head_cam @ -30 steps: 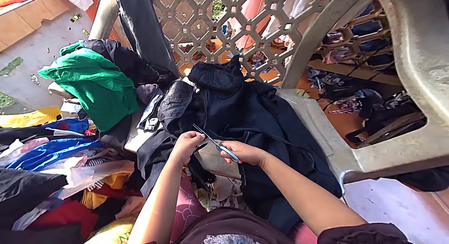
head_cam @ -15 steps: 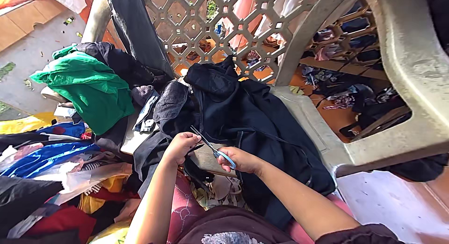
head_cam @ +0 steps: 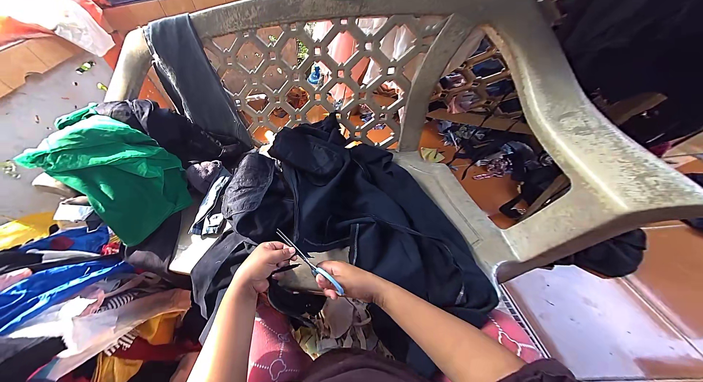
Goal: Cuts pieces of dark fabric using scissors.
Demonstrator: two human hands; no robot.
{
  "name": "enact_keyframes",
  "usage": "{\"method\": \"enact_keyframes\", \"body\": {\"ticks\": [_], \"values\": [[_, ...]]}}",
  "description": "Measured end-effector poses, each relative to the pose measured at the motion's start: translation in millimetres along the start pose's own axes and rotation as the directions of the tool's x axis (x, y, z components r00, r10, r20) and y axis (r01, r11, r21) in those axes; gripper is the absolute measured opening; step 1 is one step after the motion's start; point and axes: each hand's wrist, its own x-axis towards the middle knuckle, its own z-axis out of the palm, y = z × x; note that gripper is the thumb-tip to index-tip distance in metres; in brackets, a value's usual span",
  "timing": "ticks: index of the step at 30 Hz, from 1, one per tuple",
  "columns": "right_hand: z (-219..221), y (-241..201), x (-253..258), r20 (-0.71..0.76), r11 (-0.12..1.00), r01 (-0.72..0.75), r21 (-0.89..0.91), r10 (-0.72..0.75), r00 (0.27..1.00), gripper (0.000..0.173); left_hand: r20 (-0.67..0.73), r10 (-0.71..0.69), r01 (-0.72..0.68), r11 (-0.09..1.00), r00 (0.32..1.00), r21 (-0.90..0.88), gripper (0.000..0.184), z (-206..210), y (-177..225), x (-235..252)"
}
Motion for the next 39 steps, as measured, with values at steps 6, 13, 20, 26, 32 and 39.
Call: {"method": "enact_keyframes", "body": {"ticks": [6, 13, 20, 26, 32, 39], "values": [[21, 18, -8, -0.071, 0.985, -0.01, 0.17, 0.023, 0.997, 0.011, 0.003, -0.026, 0.026, 1.0, 1.0, 0.007, 0.023, -4, -7, -4], [23, 37, -29, -0.063, 0.982, 0.074, 0.171, -0.064, 0.996, 0.052, 0.028, 0.096, -0.099, 0.987, 0.995, 0.124, 0.019, 4, -9, -30], [69, 60, -32, -0.24, 0.932, 0.359, -0.039, -0.358, 0.902, 0.086, 0.084, 0.78, -0.654, 0.573, 0.62, -0.494, 0.015, 85, 35, -115], [81, 38, -25, -0.485, 0.958, 0.248, 0.145, -0.149, 0.862, 0.042, -0.398, 0.881, -0.957, 0.289, 0.257, 0.021, 0.022, 14, 66, -117], [95, -29, -48, -0.729, 0.753, 0.545, 0.369, -0.129, 0.672, 0.04, 0.271, 0.5, -0.568, 0.745, 0.822, 0.348, 0.119, 47, -73, -71], [78, -20, -80, -0.689, 0.824, 0.555, 0.115, -0.336, 0.642, 0.041, -0.128, 0.344, -0.342, 0.939, 0.93, 0.037, 0.025, 74, -51, -67]]}}
